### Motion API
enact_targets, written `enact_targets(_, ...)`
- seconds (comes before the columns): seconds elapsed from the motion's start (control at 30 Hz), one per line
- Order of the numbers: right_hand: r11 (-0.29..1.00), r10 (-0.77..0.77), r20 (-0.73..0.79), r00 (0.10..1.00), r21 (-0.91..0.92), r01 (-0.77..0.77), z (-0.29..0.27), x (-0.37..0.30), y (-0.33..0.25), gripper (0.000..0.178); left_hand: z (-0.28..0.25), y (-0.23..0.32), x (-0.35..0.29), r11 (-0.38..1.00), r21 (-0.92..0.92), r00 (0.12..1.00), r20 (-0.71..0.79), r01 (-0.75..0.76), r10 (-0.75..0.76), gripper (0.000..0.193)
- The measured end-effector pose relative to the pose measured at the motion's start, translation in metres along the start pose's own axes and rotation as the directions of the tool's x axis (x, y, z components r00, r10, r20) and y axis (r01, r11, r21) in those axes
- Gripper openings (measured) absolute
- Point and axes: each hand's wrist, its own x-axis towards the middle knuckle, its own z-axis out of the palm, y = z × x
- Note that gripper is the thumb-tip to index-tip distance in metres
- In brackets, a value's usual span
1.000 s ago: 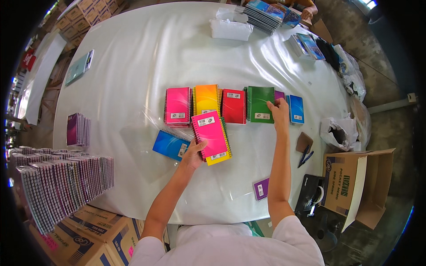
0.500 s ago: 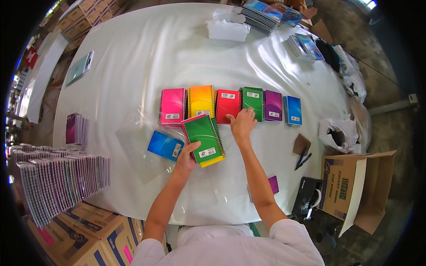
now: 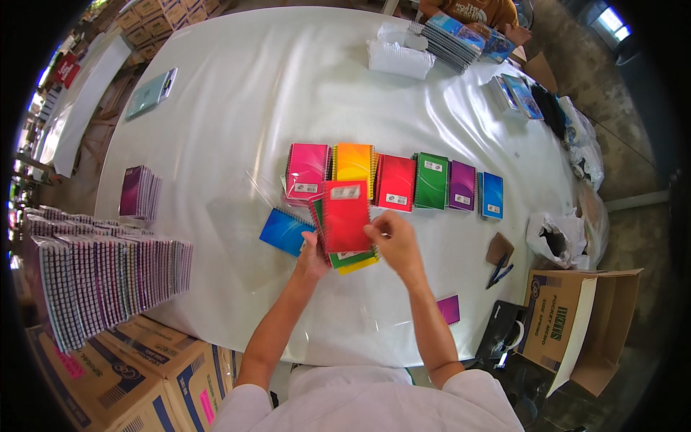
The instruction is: The person packages small colorful notebooks by placing stacks into plastic sleeves and securing them with tape.
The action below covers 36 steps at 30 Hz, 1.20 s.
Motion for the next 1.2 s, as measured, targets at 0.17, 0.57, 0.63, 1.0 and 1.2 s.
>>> enact_targets(0.17, 0.921, -0.179, -0.301, 0.937, -0.386, 0.052, 0.036, 0.068, 0.033, 0.029, -0.001, 0.027, -0.016, 0.987, 0.122, 0.968, -0.215, -0.101, 0.125, 0.070)
enact_targets(0.57, 0.959, 0.148, 0.082, 0.986, 0.231, -0.163, 0.001, 0.061, -0.009, 0.021, -0.028, 0.068, -0.032, 0.981, 0.151, 0.986, -0.091, -0.123, 0.138, 0.081)
enact_targets(0.63, 0.993, 0.063, 0.153, 0.986, 0.085, -0.077, 0.022, 0.037, -0.018, 0.022, -0.028, 0.067, -0.028, 0.990, 0.093, 0.991, -0.064, -0.109, 0.115, 0.083)
enact_targets(1.0, 0.656, -0.164, -0.043, 0.986, -0.751, 0.076, 0.131, 0.109, 0.024, 0.038, -0.028, 0.100, -0.051, 0.969, 0.219, 0.973, -0.175, -0.113, 0.153, 0.068)
enact_targets(1.2, 0.814, -0.185, 0.240, 0.953, -0.506, 0.285, 0.045, 0.120, -0.058, 0.010, -0.054, 0.101, -0.070, 0.948, 0.306, 0.970, -0.194, -0.082, 0.146, 0.084)
